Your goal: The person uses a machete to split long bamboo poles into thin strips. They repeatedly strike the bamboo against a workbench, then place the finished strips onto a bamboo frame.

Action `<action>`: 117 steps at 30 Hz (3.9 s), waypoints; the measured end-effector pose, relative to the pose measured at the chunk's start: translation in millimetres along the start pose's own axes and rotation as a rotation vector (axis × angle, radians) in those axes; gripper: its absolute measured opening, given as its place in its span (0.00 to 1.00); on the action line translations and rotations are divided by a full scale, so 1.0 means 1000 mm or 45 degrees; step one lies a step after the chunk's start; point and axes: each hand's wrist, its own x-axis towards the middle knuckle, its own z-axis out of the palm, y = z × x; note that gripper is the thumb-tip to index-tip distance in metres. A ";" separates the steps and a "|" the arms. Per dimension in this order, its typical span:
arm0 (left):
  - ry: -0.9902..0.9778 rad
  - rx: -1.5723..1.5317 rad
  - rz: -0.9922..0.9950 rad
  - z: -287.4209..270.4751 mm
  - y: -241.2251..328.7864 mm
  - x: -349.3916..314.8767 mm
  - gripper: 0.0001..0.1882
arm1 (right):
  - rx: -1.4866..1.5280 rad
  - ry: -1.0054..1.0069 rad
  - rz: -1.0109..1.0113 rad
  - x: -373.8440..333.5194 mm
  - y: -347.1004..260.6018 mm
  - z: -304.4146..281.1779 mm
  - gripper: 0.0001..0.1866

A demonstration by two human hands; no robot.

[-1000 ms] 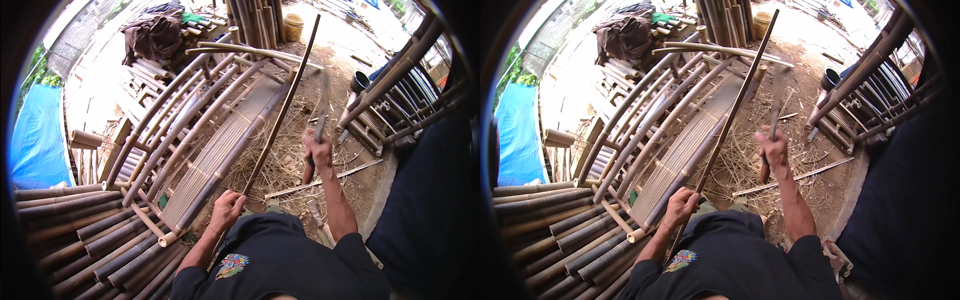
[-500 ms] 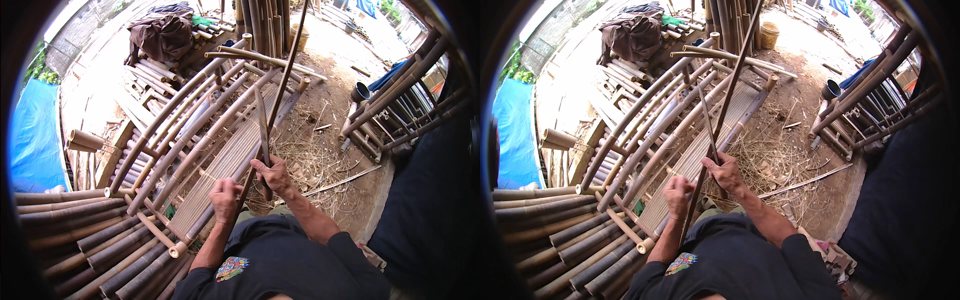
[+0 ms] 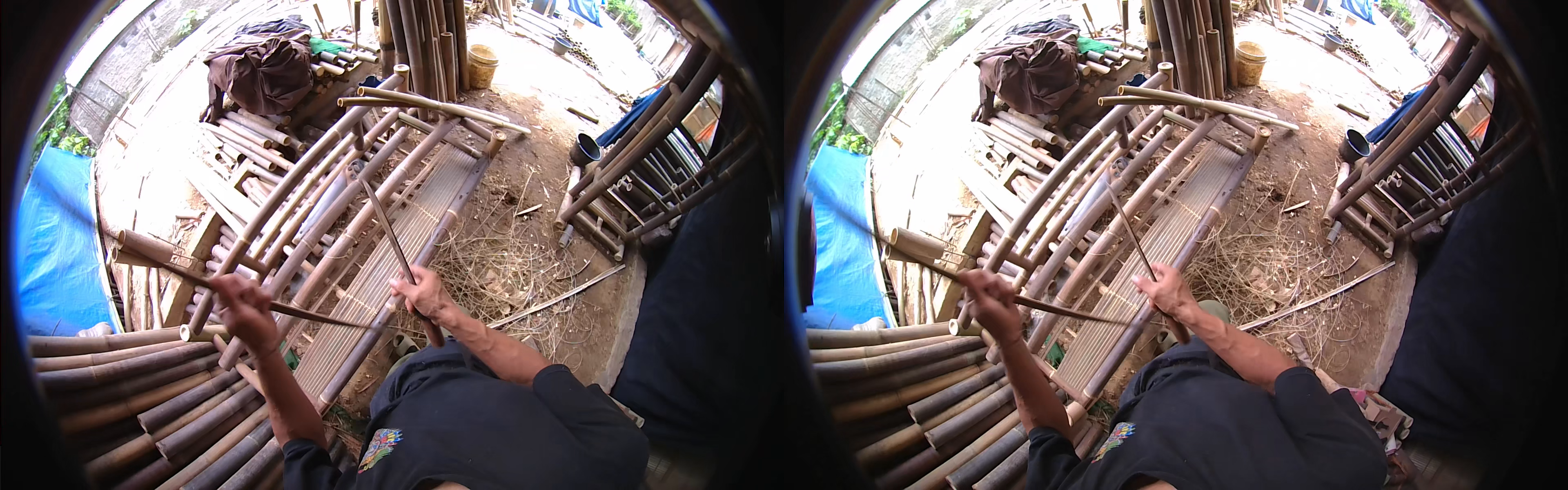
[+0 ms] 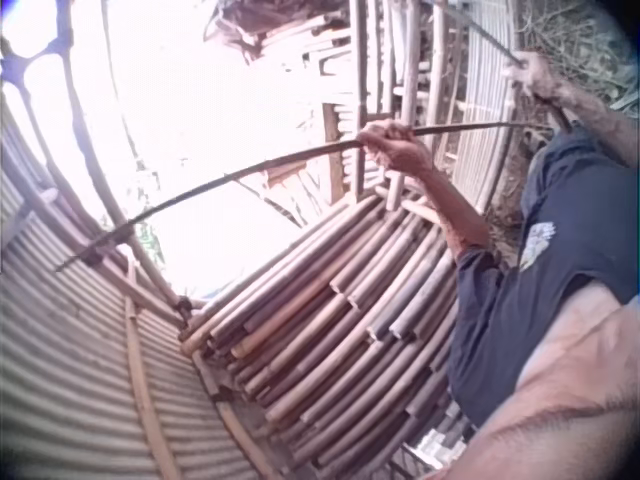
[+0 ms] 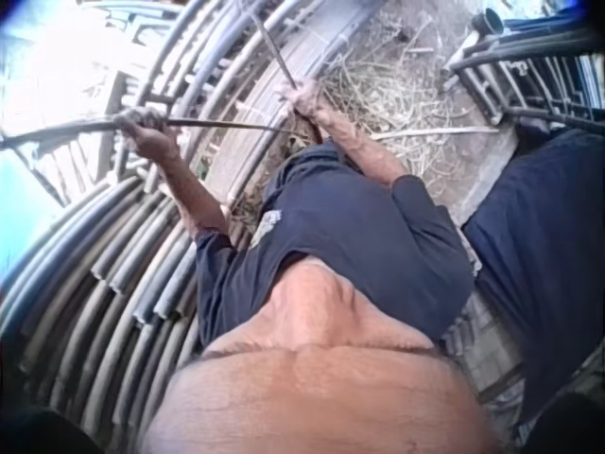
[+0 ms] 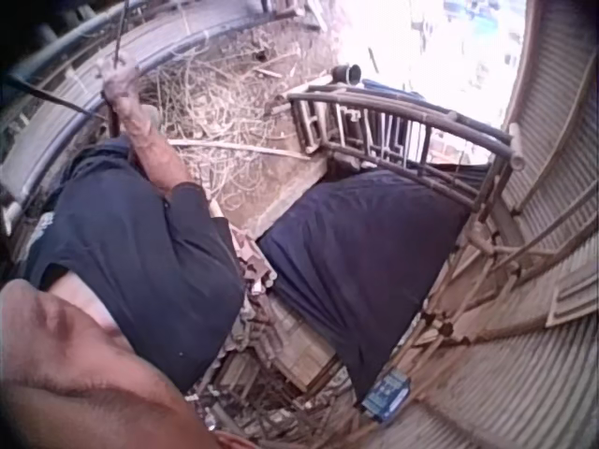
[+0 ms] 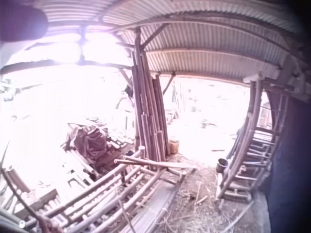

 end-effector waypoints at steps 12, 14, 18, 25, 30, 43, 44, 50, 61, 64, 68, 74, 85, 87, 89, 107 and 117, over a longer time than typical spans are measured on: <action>-0.007 -0.380 -0.019 -0.003 -0.066 -0.081 0.19 | 0.689 0.776 0.423 0.139 0.066 -0.009 0.09; 0.253 -0.459 -0.119 0.009 -0.058 -0.076 0.17 | 0.577 0.806 0.475 0.177 0.072 -0.030 0.09; 0.345 -0.615 -0.129 0.009 -0.042 -0.032 0.16 | 0.636 0.697 0.343 0.266 0.085 -0.072 0.07; -0.044 -0.282 -0.091 0.097 -0.124 0.045 0.23 | 0.559 0.681 0.365 0.414 0.104 -0.126 0.11; -0.158 -0.139 -0.093 0.155 -0.158 0.100 0.23 | 0.617 0.633 0.523 0.461 0.117 -0.161 0.08; 1.281 -0.092 -0.383 0.116 -0.224 0.096 0.22 | -0.723 0.588 0.650 0.521 0.102 -0.172 0.20; 1.372 -0.138 -0.422 0.105 -0.232 0.084 0.22 | -0.726 0.562 0.673 0.518 0.107 -0.171 0.21; 1.578 -0.208 -0.613 0.008 -0.280 0.013 0.22 | -0.534 0.626 0.461 0.482 0.166 -0.169 0.16; 0.862 -0.435 -0.428 0.018 -0.300 0.107 0.23 | 0.083 0.615 0.494 0.511 0.150 -0.167 0.19; 0.934 -0.351 -0.416 0.027 -0.299 0.144 0.22 | -0.153 0.638 0.439 0.537 0.189 -0.182 0.17; 1.492 0.034 -0.496 -0.013 -0.320 0.107 0.17 | -0.489 0.612 0.590 0.528 0.125 -0.167 0.23; 1.653 -0.240 -0.557 -0.075 -0.367 0.087 0.17 | -0.530 0.570 0.561 0.510 0.149 -0.170 0.38; 1.658 -0.299 -0.489 -0.086 -0.441 0.092 0.15 | -0.511 0.356 0.261 0.416 0.153 -0.203 0.35; 1.719 -0.392 -0.565 -0.100 -0.459 0.078 0.13 | -0.592 0.205 0.461 0.389 0.112 -0.181 0.35; 1.454 -0.520 -0.796 -0.145 -0.484 0.047 0.15 | -0.829 0.062 0.402 0.367 0.125 -0.181 0.34; 1.152 1.906 -0.971 -0.522 -0.382 -0.071 0.38 | -1.517 -1.560 -0.813 0.353 0.341 0.250 0.28; 1.020 1.907 -0.817 -0.591 -0.440 -0.064 0.35 | -1.612 -1.521 -0.725 0.354 0.446 0.312 0.28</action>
